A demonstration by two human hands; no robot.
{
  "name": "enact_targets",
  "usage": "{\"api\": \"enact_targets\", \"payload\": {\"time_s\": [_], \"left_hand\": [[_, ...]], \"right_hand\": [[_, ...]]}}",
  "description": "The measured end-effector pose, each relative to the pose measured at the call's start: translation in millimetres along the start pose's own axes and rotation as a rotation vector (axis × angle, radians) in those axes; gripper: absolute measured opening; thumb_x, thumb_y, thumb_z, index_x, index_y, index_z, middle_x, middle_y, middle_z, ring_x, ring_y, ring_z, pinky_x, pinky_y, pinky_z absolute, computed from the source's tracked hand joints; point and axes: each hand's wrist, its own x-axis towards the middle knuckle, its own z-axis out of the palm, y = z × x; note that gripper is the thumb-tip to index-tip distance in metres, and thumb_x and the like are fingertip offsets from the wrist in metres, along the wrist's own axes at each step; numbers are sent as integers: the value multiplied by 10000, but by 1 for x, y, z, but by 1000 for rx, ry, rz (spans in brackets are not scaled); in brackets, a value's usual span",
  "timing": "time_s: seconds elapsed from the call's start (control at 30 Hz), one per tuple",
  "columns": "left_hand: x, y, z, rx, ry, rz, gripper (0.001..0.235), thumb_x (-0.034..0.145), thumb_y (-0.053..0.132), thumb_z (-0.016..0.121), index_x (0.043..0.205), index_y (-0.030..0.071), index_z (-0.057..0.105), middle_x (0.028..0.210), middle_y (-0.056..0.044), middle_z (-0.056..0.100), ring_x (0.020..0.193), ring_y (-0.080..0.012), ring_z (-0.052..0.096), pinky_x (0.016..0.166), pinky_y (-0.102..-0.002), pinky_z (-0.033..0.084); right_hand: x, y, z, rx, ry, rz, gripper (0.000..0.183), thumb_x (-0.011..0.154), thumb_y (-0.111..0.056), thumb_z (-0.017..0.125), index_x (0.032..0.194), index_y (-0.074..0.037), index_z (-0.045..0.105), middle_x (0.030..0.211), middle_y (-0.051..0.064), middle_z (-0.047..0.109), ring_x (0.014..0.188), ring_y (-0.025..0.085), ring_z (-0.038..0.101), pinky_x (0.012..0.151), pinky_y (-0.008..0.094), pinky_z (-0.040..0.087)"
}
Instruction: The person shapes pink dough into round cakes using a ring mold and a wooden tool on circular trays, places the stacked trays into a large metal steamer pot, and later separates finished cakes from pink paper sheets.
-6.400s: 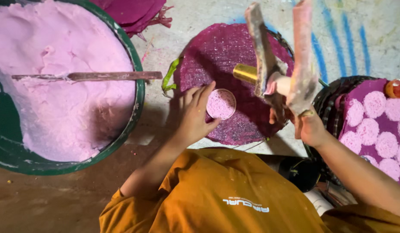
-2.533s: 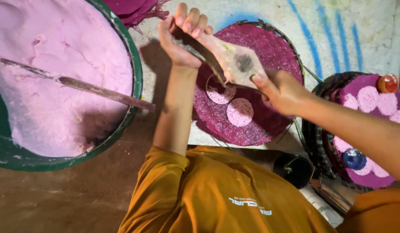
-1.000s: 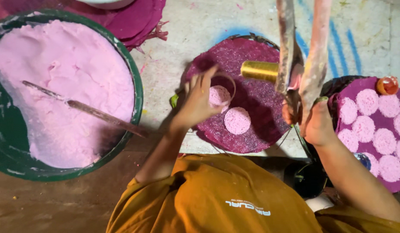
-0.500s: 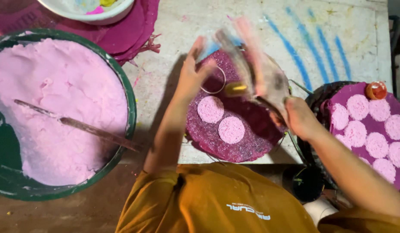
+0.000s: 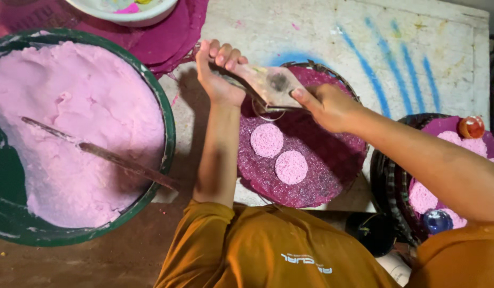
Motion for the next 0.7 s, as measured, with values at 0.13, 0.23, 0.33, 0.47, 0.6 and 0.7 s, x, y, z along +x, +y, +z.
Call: {"api": "enact_targets", "payload": {"time_s": [0.13, 0.23, 0.33, 0.47, 0.6, 0.7], "left_hand": [[-9, -13, -9, -70, 124, -28, 242, 1004, 327, 520, 807, 196, 468, 676, 70, 429, 621, -109, 424, 731, -340, 439], [-7, -32, -13, -132, 168, -41, 240, 981, 320, 501, 779, 196, 462, 656, 71, 416, 601, -110, 403, 704, -332, 425], [5, -44, -13, -153, 123, -47, 250, 994, 307, 491, 773, 196, 452, 657, 72, 400, 605, -106, 389, 703, -324, 413], [21, -38, -9, -69, 74, 13, 259, 989, 293, 480, 758, 189, 426, 634, 68, 372, 585, -108, 364, 668, -326, 396], [27, -18, -2, 25, 33, 55, 259, 988, 274, 478, 761, 180, 396, 618, 66, 334, 546, -95, 311, 587, -308, 340], [18, -6, -3, 71, 95, 59, 251, 960, 256, 483, 742, 174, 389, 599, 65, 311, 525, -99, 284, 550, -310, 308]], "right_hand": [[-5, 1, -3, -82, -56, 95, 736, 1010, -628, 414, 828, 16, 721, 603, 205, 631, 604, 356, 659, 652, 490, 516], [-11, 6, -13, -169, -1, 87, 727, 1011, -635, 425, 860, 8, 728, 648, 229, 648, 648, 402, 666, 672, 504, 524], [-11, 6, -21, -267, 67, 100, 673, 1003, -630, 420, 942, -43, 745, 691, 248, 673, 707, 450, 672, 682, 540, 515], [-3, 3, -14, -306, 170, 40, 666, 1024, -620, 436, 967, -22, 726, 729, 265, 679, 742, 479, 663, 697, 558, 509], [6, 5, 6, -258, 254, -132, 623, 1053, -572, 432, 978, -37, 741, 793, 265, 680, 791, 495, 650, 711, 567, 498], [6, 9, 23, -144, 219, -179, 597, 1049, -539, 429, 990, -24, 726, 816, 268, 677, 797, 496, 643, 688, 565, 488]]}}
